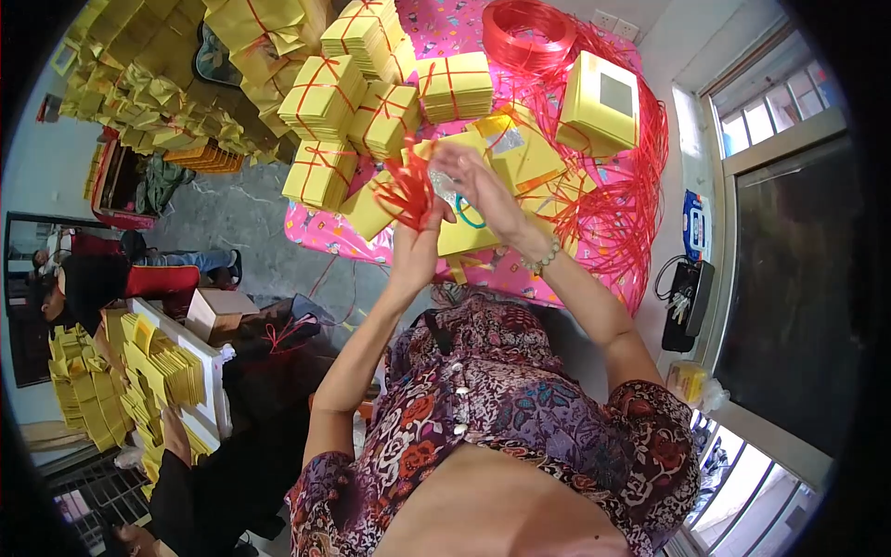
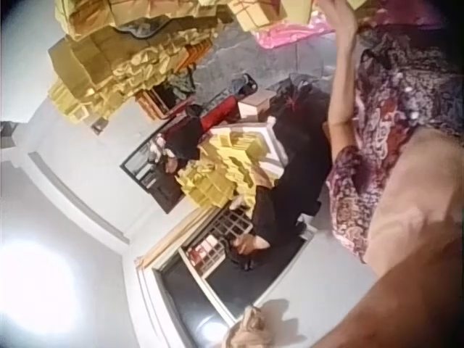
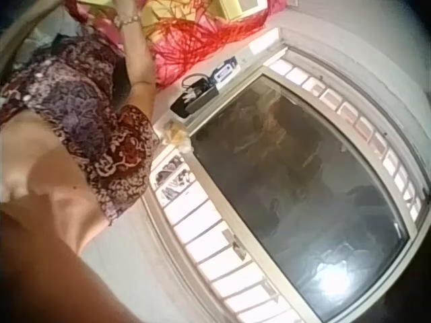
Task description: Bundling small yellow boxes together using red plastic strips.
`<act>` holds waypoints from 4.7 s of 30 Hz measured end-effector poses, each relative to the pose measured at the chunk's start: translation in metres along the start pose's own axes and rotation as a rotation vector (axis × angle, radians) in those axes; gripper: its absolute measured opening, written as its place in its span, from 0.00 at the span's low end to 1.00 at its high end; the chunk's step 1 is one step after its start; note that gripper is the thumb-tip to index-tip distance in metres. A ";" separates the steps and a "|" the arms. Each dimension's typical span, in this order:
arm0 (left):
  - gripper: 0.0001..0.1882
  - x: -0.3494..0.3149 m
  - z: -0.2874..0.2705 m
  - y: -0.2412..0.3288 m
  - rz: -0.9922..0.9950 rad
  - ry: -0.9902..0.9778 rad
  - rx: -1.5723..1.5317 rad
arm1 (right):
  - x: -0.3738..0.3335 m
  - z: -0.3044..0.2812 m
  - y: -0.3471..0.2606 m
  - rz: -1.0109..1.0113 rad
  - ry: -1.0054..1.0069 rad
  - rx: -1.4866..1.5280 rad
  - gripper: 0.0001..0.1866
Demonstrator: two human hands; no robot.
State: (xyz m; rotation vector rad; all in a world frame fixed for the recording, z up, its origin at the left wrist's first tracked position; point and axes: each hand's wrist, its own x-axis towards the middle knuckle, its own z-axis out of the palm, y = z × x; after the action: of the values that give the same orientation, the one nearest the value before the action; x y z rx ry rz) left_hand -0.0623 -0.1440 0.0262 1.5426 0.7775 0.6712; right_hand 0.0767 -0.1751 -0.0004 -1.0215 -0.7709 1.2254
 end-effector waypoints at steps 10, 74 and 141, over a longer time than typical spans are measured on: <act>0.15 0.010 -0.116 0.028 -0.024 -0.011 -0.963 | -0.027 -0.022 0.011 0.570 -0.800 0.088 0.23; 0.35 -0.011 -0.015 -0.023 0.091 -0.383 0.628 | 0.013 -0.019 -0.056 0.057 -1.007 -1.239 0.18; 0.14 -0.040 -0.234 -0.055 0.112 0.408 -1.082 | -0.023 -0.131 -0.051 0.648 -0.858 -0.378 0.13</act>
State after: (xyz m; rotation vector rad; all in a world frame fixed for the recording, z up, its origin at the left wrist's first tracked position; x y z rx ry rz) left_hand -0.2764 -0.0308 -0.0023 0.4595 0.4635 1.2477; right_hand 0.2097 -0.2256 -0.0013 -1.0759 -1.4341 2.1994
